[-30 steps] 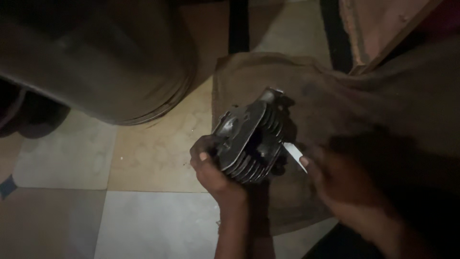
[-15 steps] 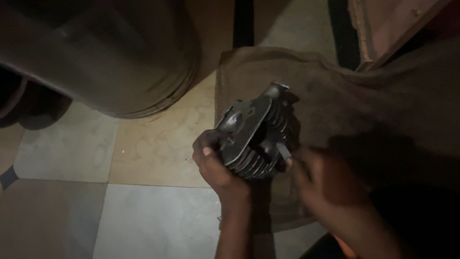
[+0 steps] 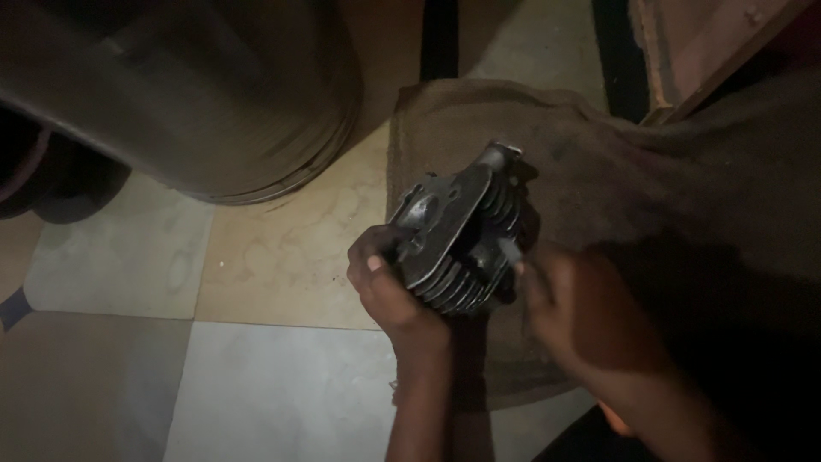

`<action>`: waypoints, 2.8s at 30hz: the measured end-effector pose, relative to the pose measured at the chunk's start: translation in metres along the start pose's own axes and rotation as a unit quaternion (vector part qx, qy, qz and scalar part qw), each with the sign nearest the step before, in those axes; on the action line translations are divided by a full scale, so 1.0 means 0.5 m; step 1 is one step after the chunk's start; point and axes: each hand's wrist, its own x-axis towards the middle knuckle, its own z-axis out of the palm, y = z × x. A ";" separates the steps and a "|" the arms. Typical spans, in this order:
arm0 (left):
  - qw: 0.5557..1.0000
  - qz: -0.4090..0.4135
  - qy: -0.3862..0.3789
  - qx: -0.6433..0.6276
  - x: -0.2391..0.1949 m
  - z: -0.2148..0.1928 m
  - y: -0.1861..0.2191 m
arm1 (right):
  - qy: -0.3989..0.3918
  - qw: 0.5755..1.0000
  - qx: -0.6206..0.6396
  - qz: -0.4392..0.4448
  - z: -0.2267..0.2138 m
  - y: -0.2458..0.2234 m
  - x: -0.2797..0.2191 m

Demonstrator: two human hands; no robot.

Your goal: The person scrubs a metal mechanical part with a toothbrush, focusing on the fins and crevices. They rotate the part to access different sides and continue scrubbing throughout the clip.

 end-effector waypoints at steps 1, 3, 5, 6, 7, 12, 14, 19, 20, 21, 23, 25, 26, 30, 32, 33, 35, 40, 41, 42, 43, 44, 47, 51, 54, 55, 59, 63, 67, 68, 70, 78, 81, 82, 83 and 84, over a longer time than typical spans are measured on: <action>1.000 -0.013 0.000 -0.003 0.001 0.000 0.002 | 0.005 1.000 -0.016 -0.022 0.001 0.000 0.000; 0.999 -0.039 0.000 -0.009 0.002 -0.001 0.006 | 0.028 0.999 -0.009 -0.038 0.005 -0.001 0.003; 0.999 -0.027 -0.009 0.016 -0.002 -0.006 0.008 | 0.064 0.997 0.038 -0.023 0.016 0.001 0.006; 0.999 -0.023 -0.014 0.030 -0.003 -0.008 0.011 | 0.056 0.998 0.031 -0.019 0.020 0.001 0.005; 0.999 -0.026 -0.019 0.033 -0.004 -0.011 0.015 | 0.048 0.998 0.024 -0.014 0.022 -0.001 0.004; 0.998 -0.009 -0.029 0.046 0.000 -0.006 0.026 | 0.038 0.998 -0.024 -0.036 0.022 -0.008 -0.005; 0.998 -0.017 -0.037 0.057 0.003 -0.010 0.028 | 0.035 0.999 0.020 0.012 0.024 -0.012 -0.008; 0.997 0.001 -0.033 0.063 0.000 -0.006 0.032 | 0.023 0.998 -0.059 0.014 0.027 -0.013 0.004; 0.998 -0.007 -0.030 0.057 0.000 -0.007 0.033 | 0.018 0.998 -0.058 0.019 0.029 -0.014 0.008; 0.998 -0.016 -0.027 0.052 0.001 -0.008 0.033 | 0.026 0.999 -0.046 0.015 0.031 -0.015 0.010; 0.997 0.012 -0.037 0.068 -0.003 -0.017 0.034 | 0.040 0.999 -0.028 0.009 0.036 -0.010 0.007; 0.995 0.033 -0.042 0.086 -0.005 -0.016 0.032 | 0.027 0.999 0.010 0.013 0.033 -0.001 0.006; 0.993 0.041 -0.042 0.098 -0.002 -0.014 0.030 | 0.020 0.999 0.032 0.014 0.030 0.001 0.008; 0.998 -0.001 -0.021 0.066 0.001 -0.008 0.020 | 0.037 0.998 0.051 -0.006 0.029 0.004 0.015; 0.998 -0.014 -0.018 0.056 -0.002 -0.010 0.014 | 0.021 0.998 0.048 0.031 0.037 0.005 0.018; 0.998 -0.020 -0.016 0.051 -0.004 -0.007 0.013 | 0.035 0.997 0.062 0.010 0.036 0.006 0.019; 0.999 -0.011 -0.011 0.037 -0.003 -0.002 0.014 | 0.063 0.993 0.093 -0.030 0.031 0.004 0.018; 0.997 0.007 -0.030 0.070 0.002 -0.015 0.012 | 0.004 0.993 0.103 0.051 0.018 -0.018 0.001; 0.999 -0.004 -0.021 0.048 0.002 -0.012 0.010 | -0.007 0.991 0.112 0.074 0.014 -0.023 0.003; 0.999 -0.016 -0.012 0.027 -0.002 -0.008 0.007 | -0.019 0.992 0.104 0.068 0.011 -0.024 0.004; 1.000 -0.014 -0.009 0.022 -0.006 -0.003 0.003 | -0.032 0.993 0.096 0.062 0.008 -0.024 0.007; 1.000 -0.012 -0.007 0.017 -0.005 -0.003 0.000 | -0.045 0.993 0.089 0.056 0.009 -0.025 0.007; 1.000 -0.019 0.000 -0.009 -0.001 -0.003 -0.003 | -0.029 0.976 0.167 0.135 0.010 -0.009 0.013; 1.000 0.012 -0.020 0.009 0.005 -0.008 -0.005 | -0.048 0.942 0.332 0.002 0.013 0.054 0.045; 0.998 0.006 -0.022 0.060 -0.005 -0.009 -0.007 | -0.071 0.948 0.308 -0.032 0.022 0.095 0.083; 0.999 -0.002 -0.019 0.040 -0.006 -0.007 -0.007 | -0.075 0.941 0.331 0.004 0.021 0.103 0.090; 0.999 -0.024 -0.012 -0.029 0.003 -0.004 0.000 | -0.086 0.947 0.302 0.068 -0.002 0.096 0.090; 0.999 -0.028 -0.016 0.017 0.000 -0.007 0.007 | -0.067 0.953 0.281 0.095 -0.017 0.079 0.080; 0.999 -0.041 -0.029 0.008 0.000 -0.011 0.021 | -0.003 0.992 0.127 -0.011 -0.010 0.068 0.069; 0.998 -0.056 -0.029 0.001 0.001 -0.011 0.024 | 0.021 0.997 0.062 -0.042 -0.009 0.070 0.066; 0.998 -0.045 -0.033 0.019 0.001 -0.011 0.029 | 0.046 0.998 -0.037 -0.019 -0.013 0.077 0.061; 0.996 0.017 -0.045 0.080 0.003 -0.013 0.033 | 0.180 0.936 -0.293 -0.071 -0.028 0.088 0.045; 0.997 -0.003 -0.039 0.068 0.002 -0.012 0.035 | 0.221 0.906 -0.350 -0.087 -0.021 0.082 0.036; 0.997 0.002 -0.039 0.071 0.002 -0.011 0.036 | 0.223 0.897 -0.374 -0.083 -0.019 0.080 0.034; 0.997 0.006 -0.039 0.073 0.002 -0.010 0.037 | 0.226 0.886 -0.396 -0.078 -0.018 0.080 0.031; 0.996 0.011 -0.038 0.076 0.003 -0.011 0.038 | 0.228 0.888 -0.387 -0.100 -0.016 0.081 0.029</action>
